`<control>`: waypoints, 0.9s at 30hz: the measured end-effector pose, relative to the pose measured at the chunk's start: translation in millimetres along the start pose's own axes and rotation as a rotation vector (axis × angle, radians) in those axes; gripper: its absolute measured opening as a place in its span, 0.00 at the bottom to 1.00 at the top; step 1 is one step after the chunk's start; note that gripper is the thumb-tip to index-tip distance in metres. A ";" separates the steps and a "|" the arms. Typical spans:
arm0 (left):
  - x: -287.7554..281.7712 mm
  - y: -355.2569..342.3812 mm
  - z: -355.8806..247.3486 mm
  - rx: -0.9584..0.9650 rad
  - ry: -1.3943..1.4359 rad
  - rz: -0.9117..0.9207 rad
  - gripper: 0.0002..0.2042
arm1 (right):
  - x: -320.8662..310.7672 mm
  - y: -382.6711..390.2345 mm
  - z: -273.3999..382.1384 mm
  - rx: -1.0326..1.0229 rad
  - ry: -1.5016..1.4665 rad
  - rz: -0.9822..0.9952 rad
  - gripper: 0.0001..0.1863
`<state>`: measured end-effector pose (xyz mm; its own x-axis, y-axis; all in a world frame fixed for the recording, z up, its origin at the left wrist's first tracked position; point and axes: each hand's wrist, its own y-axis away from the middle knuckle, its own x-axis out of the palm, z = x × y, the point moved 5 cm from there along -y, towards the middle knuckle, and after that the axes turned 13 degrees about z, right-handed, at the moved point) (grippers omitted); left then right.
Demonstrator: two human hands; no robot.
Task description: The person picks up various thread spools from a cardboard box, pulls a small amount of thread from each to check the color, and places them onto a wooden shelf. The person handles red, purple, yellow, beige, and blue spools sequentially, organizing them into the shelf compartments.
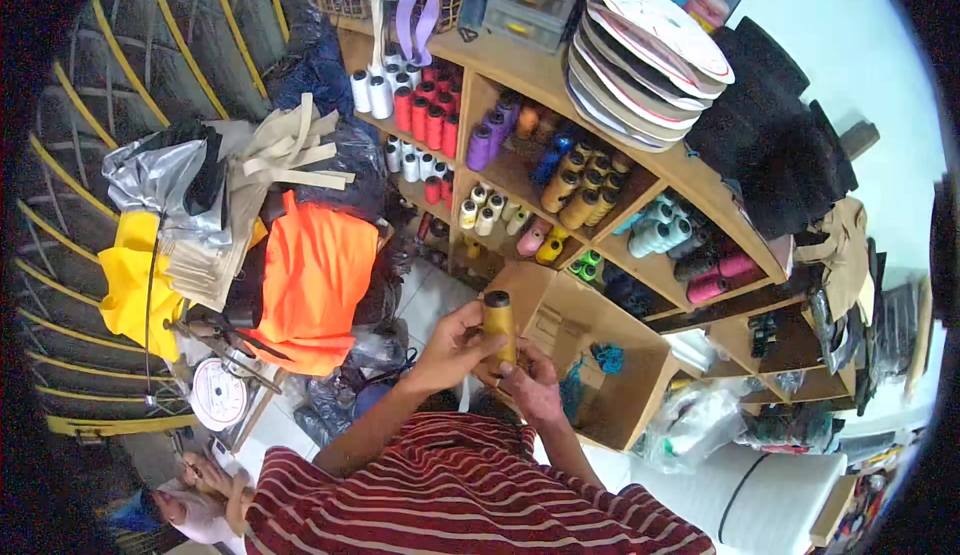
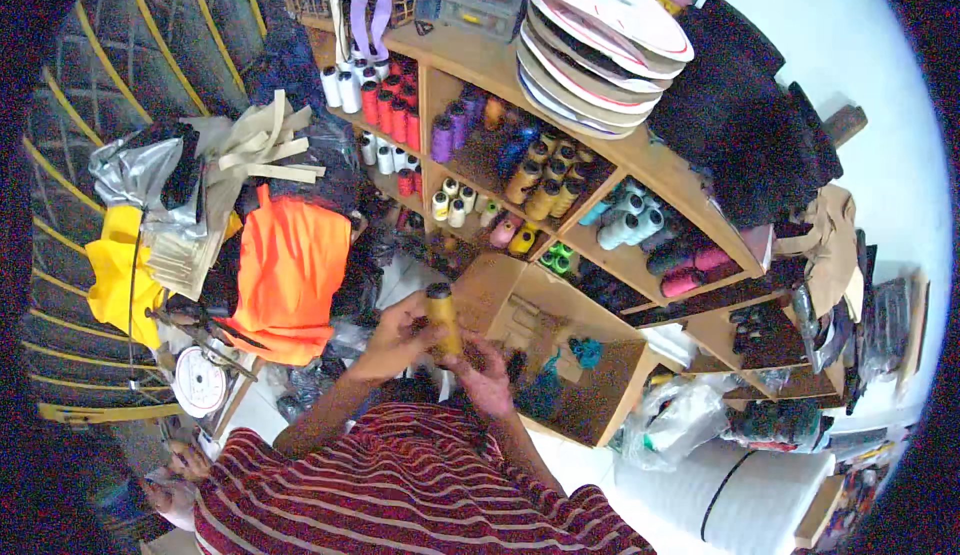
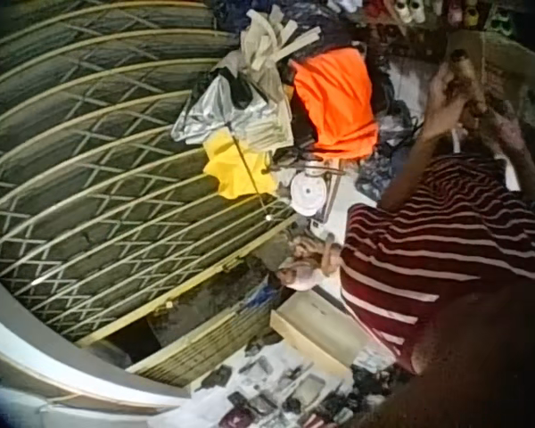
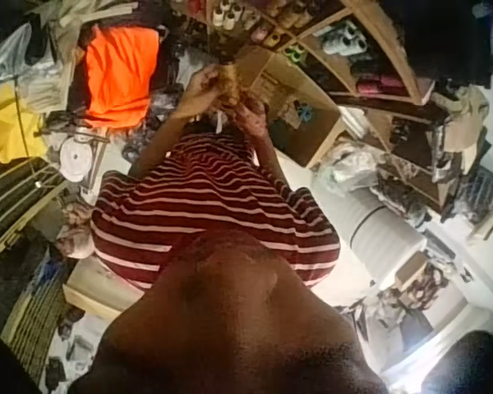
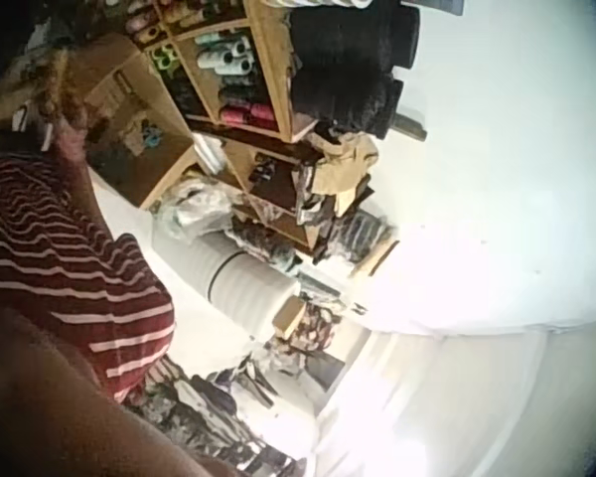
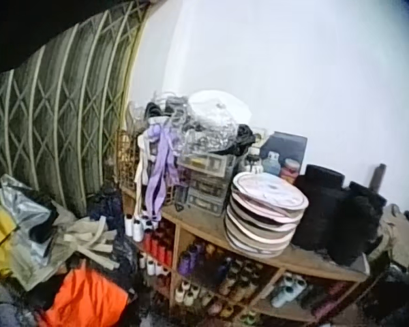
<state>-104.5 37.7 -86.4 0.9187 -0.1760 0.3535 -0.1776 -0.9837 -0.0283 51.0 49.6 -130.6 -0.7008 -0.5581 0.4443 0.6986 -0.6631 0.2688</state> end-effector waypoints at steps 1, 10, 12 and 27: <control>0.3 -2.6 -1.1 -0.033 -0.004 0.011 0.19 | 0.6 1.4 5.5 -0.003 0.025 -0.024 0.23; -45.9 -141.1 -13.9 0.196 -0.239 -0.147 0.18 | -44.6 20.5 4.9 -0.265 0.111 -0.284 0.15; -35.3 -188.1 -30.5 0.061 0.191 -0.241 0.16 | -60.0 32.6 -4.6 -0.314 0.128 -0.297 0.13; -50.8 -417.5 11.1 0.208 -1.047 -0.092 0.25 | -92.0 72.1 -22.3 -0.358 0.103 -0.519 0.09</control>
<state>-73.2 457.0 -102.9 0.7884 0.0522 -0.6129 -0.1195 -0.9644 -0.2358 162.6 42.1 -171.1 -0.9578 -0.1528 0.2434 0.1854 -0.9757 0.1169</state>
